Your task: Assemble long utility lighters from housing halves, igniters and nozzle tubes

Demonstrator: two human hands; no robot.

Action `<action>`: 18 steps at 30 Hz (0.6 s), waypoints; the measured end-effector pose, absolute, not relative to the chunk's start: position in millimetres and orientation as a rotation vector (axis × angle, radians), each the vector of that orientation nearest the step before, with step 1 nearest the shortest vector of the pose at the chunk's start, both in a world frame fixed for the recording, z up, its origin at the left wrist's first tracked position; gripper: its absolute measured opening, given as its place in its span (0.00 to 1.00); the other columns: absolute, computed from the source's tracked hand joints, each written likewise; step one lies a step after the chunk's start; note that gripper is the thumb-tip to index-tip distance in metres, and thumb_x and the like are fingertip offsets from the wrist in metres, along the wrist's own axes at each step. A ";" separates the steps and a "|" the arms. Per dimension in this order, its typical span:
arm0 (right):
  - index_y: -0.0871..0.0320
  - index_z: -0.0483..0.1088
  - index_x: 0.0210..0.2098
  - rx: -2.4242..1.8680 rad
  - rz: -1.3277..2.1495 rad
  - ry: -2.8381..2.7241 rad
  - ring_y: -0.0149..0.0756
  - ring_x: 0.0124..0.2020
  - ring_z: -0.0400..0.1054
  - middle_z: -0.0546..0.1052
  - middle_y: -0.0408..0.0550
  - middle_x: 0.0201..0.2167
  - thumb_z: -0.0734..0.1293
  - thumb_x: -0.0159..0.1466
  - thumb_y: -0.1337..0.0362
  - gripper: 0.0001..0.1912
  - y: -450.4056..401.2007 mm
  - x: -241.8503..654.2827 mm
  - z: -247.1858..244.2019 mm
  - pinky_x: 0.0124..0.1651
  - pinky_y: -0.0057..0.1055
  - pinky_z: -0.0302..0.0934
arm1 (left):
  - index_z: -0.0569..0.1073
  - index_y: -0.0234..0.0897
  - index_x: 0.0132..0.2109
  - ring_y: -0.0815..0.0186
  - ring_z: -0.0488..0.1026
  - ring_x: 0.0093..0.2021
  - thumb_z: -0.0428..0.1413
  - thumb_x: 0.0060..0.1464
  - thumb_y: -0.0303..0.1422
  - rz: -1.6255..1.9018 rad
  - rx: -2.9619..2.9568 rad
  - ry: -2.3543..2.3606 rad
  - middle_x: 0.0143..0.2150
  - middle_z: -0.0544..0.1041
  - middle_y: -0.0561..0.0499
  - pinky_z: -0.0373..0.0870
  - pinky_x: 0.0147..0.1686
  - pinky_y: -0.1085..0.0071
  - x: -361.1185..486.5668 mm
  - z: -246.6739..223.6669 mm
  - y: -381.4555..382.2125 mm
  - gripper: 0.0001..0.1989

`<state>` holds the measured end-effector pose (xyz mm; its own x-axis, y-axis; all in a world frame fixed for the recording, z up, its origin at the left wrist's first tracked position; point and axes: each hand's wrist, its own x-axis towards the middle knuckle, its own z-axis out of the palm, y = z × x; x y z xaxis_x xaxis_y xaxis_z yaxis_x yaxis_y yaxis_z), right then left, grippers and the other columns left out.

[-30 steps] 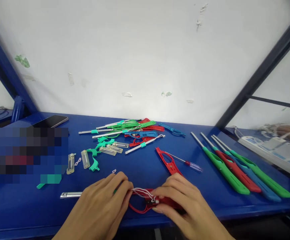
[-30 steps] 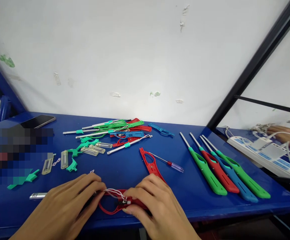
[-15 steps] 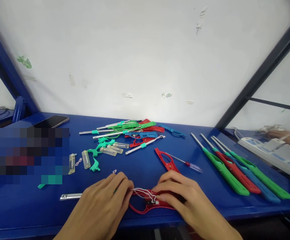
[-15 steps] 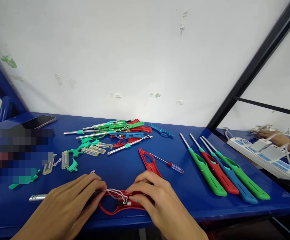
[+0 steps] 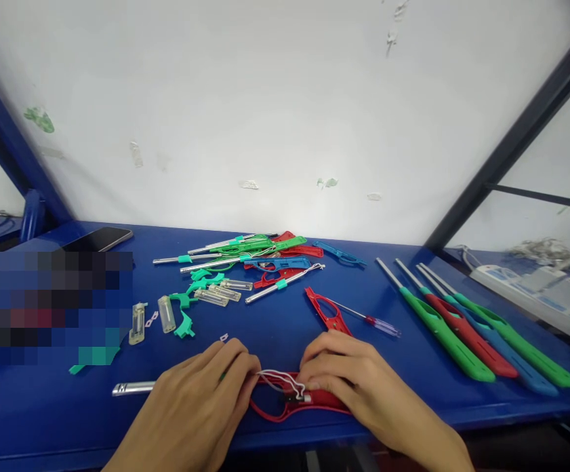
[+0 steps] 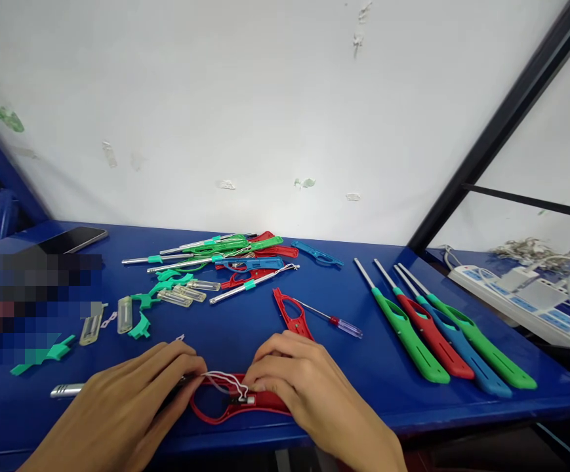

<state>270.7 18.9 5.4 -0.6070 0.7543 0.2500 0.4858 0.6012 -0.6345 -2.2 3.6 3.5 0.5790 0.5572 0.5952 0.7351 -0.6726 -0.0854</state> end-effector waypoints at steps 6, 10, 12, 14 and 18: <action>0.50 0.76 0.45 -0.991 0.771 -2.308 0.29 0.48 0.73 0.80 0.38 0.47 0.63 0.80 0.68 0.11 20.0 269.7 7.9 0.56 0.25 0.62 | 0.75 0.42 0.44 0.60 0.85 0.36 0.37 0.77 0.25 -0.781 -2.493 -1.060 0.37 0.84 0.52 0.80 0.35 0.64 -1.4 4.3 5.7 0.22; 0.50 0.76 0.44 -0.989 0.805 -2.269 0.28 0.47 0.74 0.80 0.38 0.46 0.64 0.79 0.68 0.10 19.3 270.9 9.0 0.55 0.23 0.63 | 0.75 0.42 0.44 0.59 0.85 0.36 0.36 0.77 0.25 -0.766 -2.500 -1.024 0.38 0.84 0.52 0.80 0.35 0.64 -1.7 3.7 6.4 0.23; 0.50 0.78 0.45 -1.001 0.800 -2.271 0.27 0.48 0.75 0.81 0.37 0.47 0.66 0.79 0.66 0.09 19.2 270.4 9.9 0.55 0.22 0.63 | 0.76 0.42 0.46 0.59 0.86 0.37 0.36 0.77 0.25 -0.754 -2.487 -1.023 0.38 0.85 0.52 0.80 0.36 0.64 -2.3 2.5 6.1 0.23; 0.49 0.79 0.46 -1.010 0.779 -2.293 0.28 0.48 0.75 0.81 0.38 0.47 0.67 0.78 0.65 0.07 19.5 269.0 10.8 0.55 0.22 0.63 | 0.75 0.42 0.46 0.58 0.86 0.38 0.36 0.77 0.25 -0.752 -2.476 -1.034 0.39 0.85 0.52 0.80 0.35 0.64 -2.9 1.4 5.7 0.23; 0.50 0.79 0.45 -0.996 0.710 -2.364 0.30 0.49 0.75 0.80 0.39 0.49 0.64 0.80 0.65 0.11 20.1 266.3 12.4 0.55 0.25 0.63 | 0.75 0.43 0.46 0.59 0.86 0.37 0.36 0.77 0.26 -0.761 -2.476 -1.031 0.38 0.85 0.53 0.80 0.34 0.64 -3.2 1.4 5.3 0.22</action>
